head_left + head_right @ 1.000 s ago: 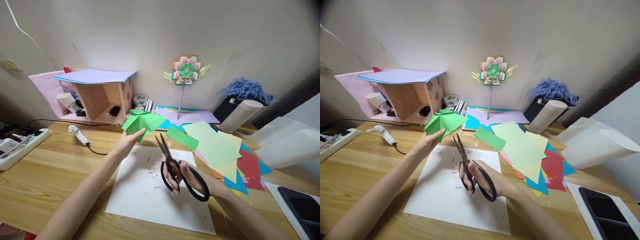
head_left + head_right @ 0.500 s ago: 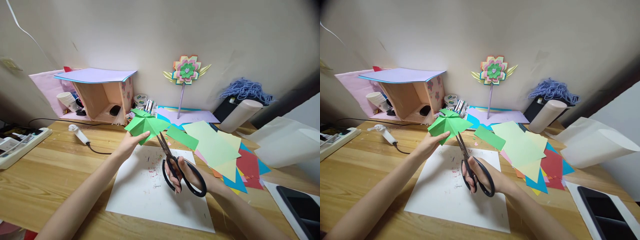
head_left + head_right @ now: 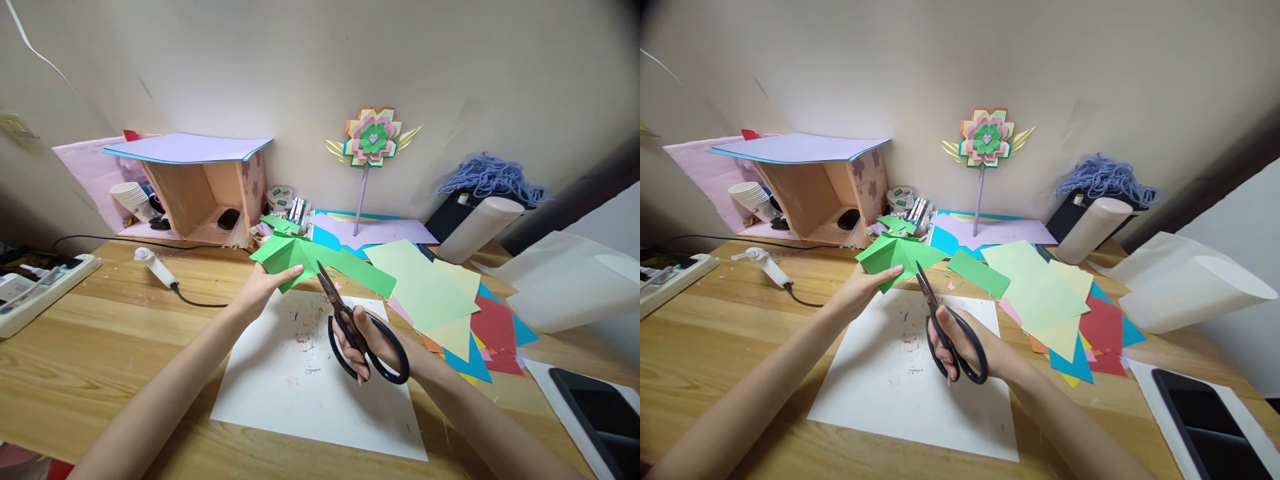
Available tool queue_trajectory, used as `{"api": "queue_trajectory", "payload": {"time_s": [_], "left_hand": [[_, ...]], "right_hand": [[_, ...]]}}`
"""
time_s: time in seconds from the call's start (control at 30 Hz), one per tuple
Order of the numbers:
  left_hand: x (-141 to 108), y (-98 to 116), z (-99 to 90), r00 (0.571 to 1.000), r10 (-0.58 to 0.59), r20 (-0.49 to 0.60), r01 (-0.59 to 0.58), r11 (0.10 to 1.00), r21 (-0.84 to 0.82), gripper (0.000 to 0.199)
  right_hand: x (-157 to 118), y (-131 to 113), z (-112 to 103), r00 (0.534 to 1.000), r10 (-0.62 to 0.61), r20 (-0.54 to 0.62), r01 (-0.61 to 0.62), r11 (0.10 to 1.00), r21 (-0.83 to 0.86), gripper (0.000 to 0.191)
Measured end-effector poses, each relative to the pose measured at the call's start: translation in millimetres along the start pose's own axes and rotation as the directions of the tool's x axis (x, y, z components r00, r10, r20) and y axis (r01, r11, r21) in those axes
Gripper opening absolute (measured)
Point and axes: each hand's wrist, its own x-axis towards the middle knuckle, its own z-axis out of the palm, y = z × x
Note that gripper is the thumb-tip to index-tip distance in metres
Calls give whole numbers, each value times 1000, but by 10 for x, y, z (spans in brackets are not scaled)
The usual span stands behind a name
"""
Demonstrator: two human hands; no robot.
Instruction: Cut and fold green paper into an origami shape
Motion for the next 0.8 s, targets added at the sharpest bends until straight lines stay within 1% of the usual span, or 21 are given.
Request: {"api": "queue_trajectory", "payload": {"time_s": [0.17, 0.33, 0.47, 0.8], "left_hand": [[-5, 0, 4, 1000, -18, 8, 19, 999, -32, 56], [-3, 8, 8, 999, -39, 4, 39, 999, -28, 58], [3, 7, 10, 999, -33, 6, 34, 999, -27, 55], [-2, -3, 10, 1000, -16, 10, 16, 1000, -2, 52]], "right_hand": [[9, 2, -12, 1000, 12, 12, -12, 1000, 6, 66], [4, -36, 6, 1000, 28, 3, -28, 999, 15, 67], [3, -31, 11, 1000, 22, 9, -23, 999, 25, 66], [6, -36, 11, 998, 55, -4, -55, 998, 22, 66]]}}
